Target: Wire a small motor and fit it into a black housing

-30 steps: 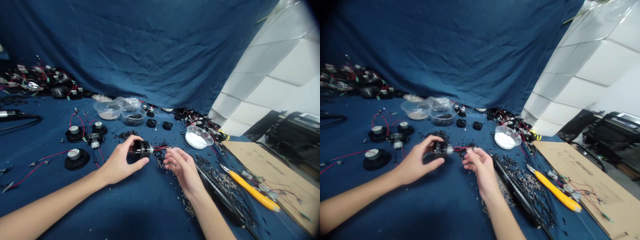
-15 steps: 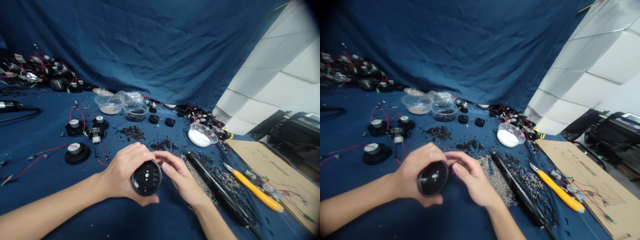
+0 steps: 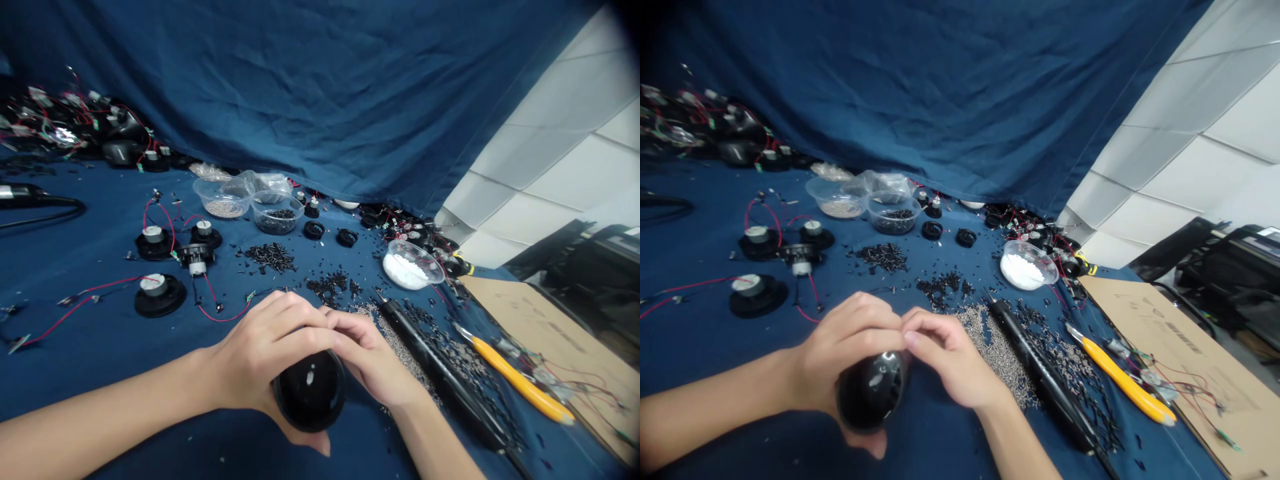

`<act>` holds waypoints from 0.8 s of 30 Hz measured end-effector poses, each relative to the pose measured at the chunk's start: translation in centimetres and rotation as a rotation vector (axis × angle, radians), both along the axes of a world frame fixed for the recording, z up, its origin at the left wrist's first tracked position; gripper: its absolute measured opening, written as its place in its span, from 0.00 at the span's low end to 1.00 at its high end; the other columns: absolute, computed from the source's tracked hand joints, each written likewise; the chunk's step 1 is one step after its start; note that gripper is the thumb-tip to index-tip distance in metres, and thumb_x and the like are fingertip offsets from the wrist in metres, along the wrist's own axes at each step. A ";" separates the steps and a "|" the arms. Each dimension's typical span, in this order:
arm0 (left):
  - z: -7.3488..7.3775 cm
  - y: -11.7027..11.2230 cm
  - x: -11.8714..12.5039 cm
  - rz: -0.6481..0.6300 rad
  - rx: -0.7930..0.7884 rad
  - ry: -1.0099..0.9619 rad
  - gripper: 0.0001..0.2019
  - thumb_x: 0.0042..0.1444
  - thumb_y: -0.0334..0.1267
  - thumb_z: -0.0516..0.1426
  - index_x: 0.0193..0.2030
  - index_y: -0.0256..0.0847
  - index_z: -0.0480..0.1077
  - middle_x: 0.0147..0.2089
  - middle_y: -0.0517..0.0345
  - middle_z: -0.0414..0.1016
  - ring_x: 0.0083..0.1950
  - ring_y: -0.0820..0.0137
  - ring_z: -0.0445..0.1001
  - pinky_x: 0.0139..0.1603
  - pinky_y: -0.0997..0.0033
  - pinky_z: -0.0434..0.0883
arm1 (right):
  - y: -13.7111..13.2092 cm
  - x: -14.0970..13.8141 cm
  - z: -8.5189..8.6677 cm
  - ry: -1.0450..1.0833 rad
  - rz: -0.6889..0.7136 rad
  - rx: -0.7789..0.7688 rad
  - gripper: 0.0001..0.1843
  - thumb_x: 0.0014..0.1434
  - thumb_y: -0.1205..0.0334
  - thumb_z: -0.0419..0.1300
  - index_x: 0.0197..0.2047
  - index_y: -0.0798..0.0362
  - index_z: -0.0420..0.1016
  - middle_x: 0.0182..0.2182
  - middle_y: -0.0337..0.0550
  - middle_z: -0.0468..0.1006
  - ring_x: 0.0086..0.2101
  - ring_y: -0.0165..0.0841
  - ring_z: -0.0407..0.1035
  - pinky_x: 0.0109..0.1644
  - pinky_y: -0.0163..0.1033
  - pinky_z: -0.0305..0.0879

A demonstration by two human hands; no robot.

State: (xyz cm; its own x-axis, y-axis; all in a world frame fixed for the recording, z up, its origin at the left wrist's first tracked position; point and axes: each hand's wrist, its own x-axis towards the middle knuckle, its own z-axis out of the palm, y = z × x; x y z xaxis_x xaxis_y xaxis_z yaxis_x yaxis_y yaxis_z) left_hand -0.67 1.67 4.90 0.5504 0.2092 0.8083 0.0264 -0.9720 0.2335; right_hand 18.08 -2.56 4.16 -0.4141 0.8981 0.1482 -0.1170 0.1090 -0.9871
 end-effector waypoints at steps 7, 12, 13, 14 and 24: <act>-0.7 0.2 0.0 0.012 -0.056 0.001 0.31 0.44 0.61 0.64 0.46 0.40 0.65 0.35 0.56 0.72 0.36 0.66 0.72 0.39 0.66 0.66 | 0.0 0.1 1.0 -0.049 0.011 0.044 0.09 0.66 0.57 0.61 0.35 0.52 0.76 0.36 0.40 0.70 0.36 0.33 0.63 0.42 0.36 0.60; -0.9 0.3 -0.1 -0.022 -0.111 -0.042 0.28 0.52 0.65 0.56 0.45 0.40 0.64 0.33 0.56 0.70 0.35 0.65 0.70 0.37 0.64 0.66 | -0.2 0.2 1.1 -0.065 0.036 0.061 0.08 0.65 0.57 0.61 0.37 0.52 0.75 0.37 0.40 0.71 0.38 0.33 0.65 0.44 0.36 0.61; -0.9 0.4 -0.1 -0.017 -0.119 -0.048 0.28 0.52 0.65 0.55 0.44 0.40 0.64 0.33 0.56 0.70 0.34 0.65 0.70 0.37 0.64 0.66 | -0.2 0.2 1.1 -0.061 0.044 0.059 0.07 0.65 0.58 0.61 0.37 0.52 0.75 0.38 0.40 0.71 0.39 0.34 0.66 0.45 0.37 0.61; -0.9 0.4 -0.1 -0.013 -0.124 -0.051 0.28 0.53 0.66 0.55 0.44 0.41 0.64 0.32 0.56 0.69 0.33 0.65 0.69 0.36 0.64 0.65 | -0.2 0.3 1.1 -0.064 0.046 0.061 0.06 0.65 0.58 0.61 0.37 0.52 0.75 0.38 0.40 0.71 0.39 0.34 0.66 0.46 0.37 0.61; -0.9 0.6 -0.4 0.006 -0.198 -0.059 0.30 0.55 0.69 0.48 0.44 0.41 0.63 0.33 0.55 0.68 0.32 0.66 0.68 0.35 0.65 0.66 | 0.2 0.0 0.5 -0.381 -0.181 0.236 0.09 0.67 0.63 0.57 0.34 0.53 0.73 0.36 0.41 0.74 0.39 0.35 0.68 0.46 0.39 0.63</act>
State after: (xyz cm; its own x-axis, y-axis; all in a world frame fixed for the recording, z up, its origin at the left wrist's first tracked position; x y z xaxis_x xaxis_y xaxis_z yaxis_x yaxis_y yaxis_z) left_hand -1.06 2.31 3.95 0.5015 0.3701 0.7820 0.0130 -0.9070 0.4210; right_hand 18.05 -2.40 4.63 -0.3191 0.9207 0.2248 0.2897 0.3206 -0.9018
